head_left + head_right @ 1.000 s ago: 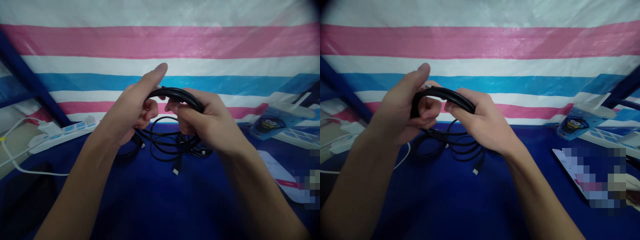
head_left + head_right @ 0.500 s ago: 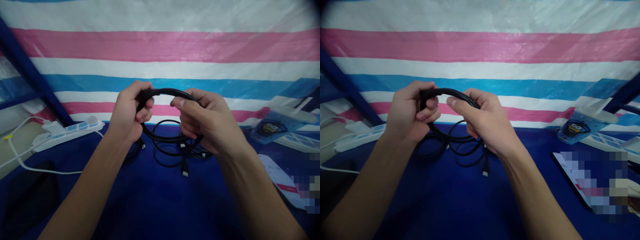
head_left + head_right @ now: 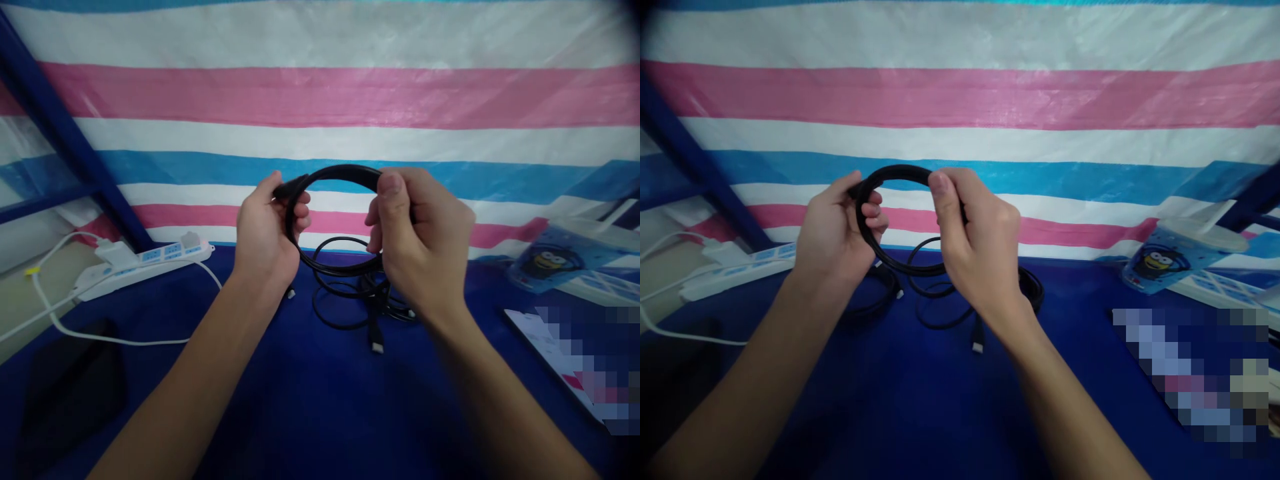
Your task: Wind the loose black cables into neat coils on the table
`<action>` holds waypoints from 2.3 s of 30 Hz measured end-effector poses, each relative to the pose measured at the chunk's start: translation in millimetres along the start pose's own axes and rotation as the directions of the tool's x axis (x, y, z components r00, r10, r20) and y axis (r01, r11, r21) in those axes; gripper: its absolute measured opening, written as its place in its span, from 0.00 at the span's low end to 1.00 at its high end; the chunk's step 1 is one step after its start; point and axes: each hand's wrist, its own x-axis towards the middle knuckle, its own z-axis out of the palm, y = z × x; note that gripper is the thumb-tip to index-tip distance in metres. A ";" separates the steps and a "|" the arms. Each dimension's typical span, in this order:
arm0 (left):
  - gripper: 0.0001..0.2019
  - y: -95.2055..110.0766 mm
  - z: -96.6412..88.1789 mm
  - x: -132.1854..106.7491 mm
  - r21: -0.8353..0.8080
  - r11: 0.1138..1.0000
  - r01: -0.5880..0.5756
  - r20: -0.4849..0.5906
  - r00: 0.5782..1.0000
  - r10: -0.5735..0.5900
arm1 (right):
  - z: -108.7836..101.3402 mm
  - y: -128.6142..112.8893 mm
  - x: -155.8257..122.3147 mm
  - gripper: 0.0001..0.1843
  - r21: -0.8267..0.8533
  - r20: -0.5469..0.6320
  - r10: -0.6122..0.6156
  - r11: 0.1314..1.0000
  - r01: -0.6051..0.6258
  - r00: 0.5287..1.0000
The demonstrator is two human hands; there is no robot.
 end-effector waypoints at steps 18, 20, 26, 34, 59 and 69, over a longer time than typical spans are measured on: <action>0.18 9.3 -7.0 -7.3 0.694 0.716 -0.071 0.533 0.719 -0.446 | -26.0 7.2 14.0 0.15 0.270 0.572 0.022 0.939 -0.214 0.820; 0.17 6.6 -3.5 -5.5 0.638 0.767 -0.068 0.442 0.848 -0.292 | -17.1 5.5 11.3 0.16 0.334 0.489 0.128 0.887 -0.320 0.863; 0.22 7.9 -8.3 5.3 0.700 0.710 -0.076 0.215 0.971 -0.108 | 3.0 -1.4 4.5 0.24 0.373 0.418 0.353 0.774 -0.513 0.837; 0.17 10.2 -13.3 -3.4 0.810 0.585 -0.042 0.354 0.830 -0.431 | -3.8 -1.5 7.5 0.26 0.164 0.552 0.069 0.968 -0.189 0.831; 0.19 29.6 -5.7 -11.0 0.698 0.715 -0.040 0.412 0.839 -0.355 | 1.0 -6.2 -2.4 0.25 0.290 0.310 0.024 0.950 -0.118 0.950; 0.19 44.1 -10.6 -13.2 0.727 0.686 -0.017 0.429 0.792 -0.435 | 8.1 -1.3 -5.0 0.27 0.413 0.317 0.212 0.846 -0.336 0.924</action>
